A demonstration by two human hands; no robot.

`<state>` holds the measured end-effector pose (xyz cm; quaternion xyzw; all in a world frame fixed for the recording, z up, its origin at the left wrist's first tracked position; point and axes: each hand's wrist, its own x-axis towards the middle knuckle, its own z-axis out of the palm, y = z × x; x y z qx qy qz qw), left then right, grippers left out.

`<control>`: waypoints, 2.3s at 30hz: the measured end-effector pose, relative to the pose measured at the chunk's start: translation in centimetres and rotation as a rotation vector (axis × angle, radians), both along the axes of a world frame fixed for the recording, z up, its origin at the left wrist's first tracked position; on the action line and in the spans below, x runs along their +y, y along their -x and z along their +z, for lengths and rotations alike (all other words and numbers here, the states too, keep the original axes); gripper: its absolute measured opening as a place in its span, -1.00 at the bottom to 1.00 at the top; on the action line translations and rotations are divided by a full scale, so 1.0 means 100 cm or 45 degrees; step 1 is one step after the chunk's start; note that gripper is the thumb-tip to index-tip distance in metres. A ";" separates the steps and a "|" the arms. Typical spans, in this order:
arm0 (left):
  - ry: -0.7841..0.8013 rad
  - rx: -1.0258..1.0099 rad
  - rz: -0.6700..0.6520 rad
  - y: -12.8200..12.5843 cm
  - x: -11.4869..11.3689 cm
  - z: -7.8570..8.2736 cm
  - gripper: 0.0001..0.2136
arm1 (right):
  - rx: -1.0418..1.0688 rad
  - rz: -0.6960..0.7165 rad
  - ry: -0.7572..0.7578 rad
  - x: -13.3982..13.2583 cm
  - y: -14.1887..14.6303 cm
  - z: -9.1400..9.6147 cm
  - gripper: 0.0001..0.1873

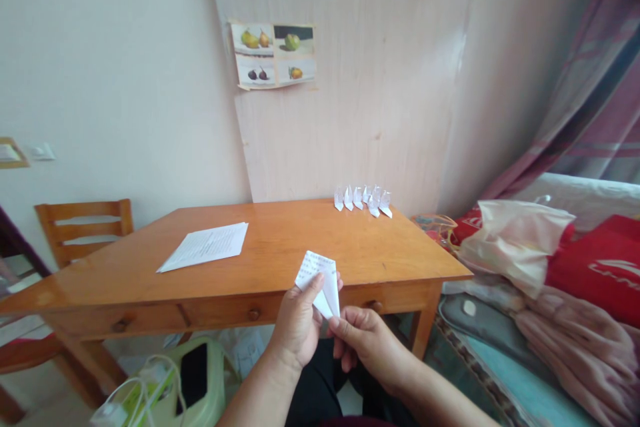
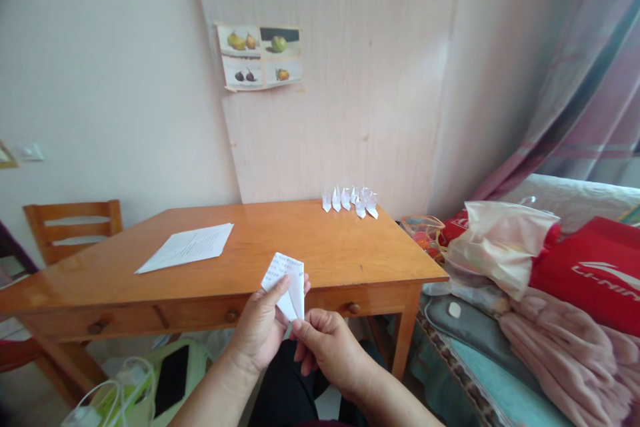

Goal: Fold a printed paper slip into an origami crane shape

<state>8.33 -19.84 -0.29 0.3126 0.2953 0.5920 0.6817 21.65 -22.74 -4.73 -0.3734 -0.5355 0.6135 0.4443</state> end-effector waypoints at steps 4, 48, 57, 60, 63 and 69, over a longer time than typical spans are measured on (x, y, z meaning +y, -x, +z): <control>0.014 -0.012 0.045 0.000 0.000 0.002 -0.61 | -0.013 -0.016 -0.045 0.000 0.001 0.001 -0.47; -0.047 0.090 -0.053 0.006 0.005 -0.010 -0.62 | -0.024 -0.247 -0.209 0.007 0.008 -0.003 -0.57; -0.173 0.375 0.268 -0.003 -0.002 -0.018 -0.57 | -1.000 -0.810 -0.817 0.019 -0.016 -0.002 -0.73; -0.233 0.373 0.142 -0.009 -0.005 -0.020 -0.58 | -1.331 -0.824 -1.030 0.015 -0.013 -0.001 -0.74; -0.192 0.412 0.237 -0.010 -0.002 -0.022 -0.62 | -1.473 -0.790 -1.162 0.011 -0.007 -0.005 -0.75; -0.078 0.383 0.218 0.000 0.004 -0.030 -0.62 | -1.497 -0.678 -1.189 0.005 -0.005 -0.008 -0.82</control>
